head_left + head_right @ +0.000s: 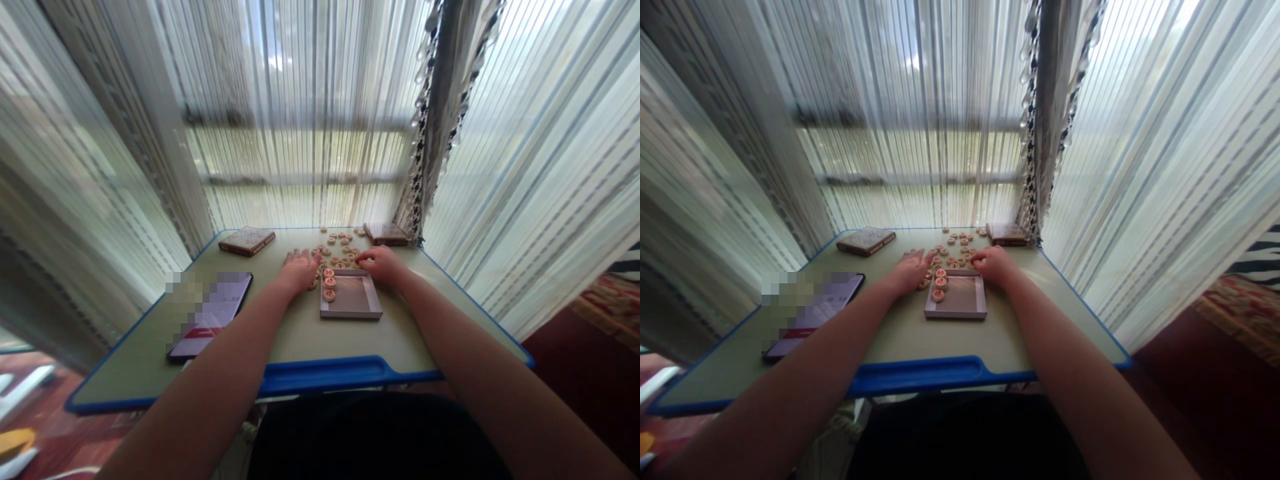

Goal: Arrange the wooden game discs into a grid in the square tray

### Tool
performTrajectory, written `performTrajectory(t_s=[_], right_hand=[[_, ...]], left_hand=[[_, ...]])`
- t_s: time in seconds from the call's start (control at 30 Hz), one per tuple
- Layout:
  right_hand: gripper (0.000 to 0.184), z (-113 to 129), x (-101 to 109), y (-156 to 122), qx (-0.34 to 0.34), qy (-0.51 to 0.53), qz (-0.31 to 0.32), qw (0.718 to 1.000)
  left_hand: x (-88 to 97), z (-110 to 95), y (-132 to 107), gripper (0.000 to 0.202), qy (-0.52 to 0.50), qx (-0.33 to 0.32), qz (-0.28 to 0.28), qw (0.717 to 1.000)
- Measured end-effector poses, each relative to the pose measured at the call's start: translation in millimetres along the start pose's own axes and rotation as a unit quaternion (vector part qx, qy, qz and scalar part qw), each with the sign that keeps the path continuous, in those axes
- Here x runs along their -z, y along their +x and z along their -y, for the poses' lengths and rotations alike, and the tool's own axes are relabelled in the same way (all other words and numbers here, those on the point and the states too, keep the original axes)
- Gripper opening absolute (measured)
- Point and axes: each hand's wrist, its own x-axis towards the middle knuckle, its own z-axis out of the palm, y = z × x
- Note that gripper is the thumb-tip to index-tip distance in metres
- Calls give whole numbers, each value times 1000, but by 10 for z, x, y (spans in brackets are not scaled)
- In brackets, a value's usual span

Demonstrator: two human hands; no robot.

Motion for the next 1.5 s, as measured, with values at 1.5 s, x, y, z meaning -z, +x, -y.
performTrajectory(t_s=[1.5], right_hand=[[25, -27, 44, -10, -66, -15, -2, 998]], left_hand=[[138, -82, -128, 45, -78, -94, -37, 992]])
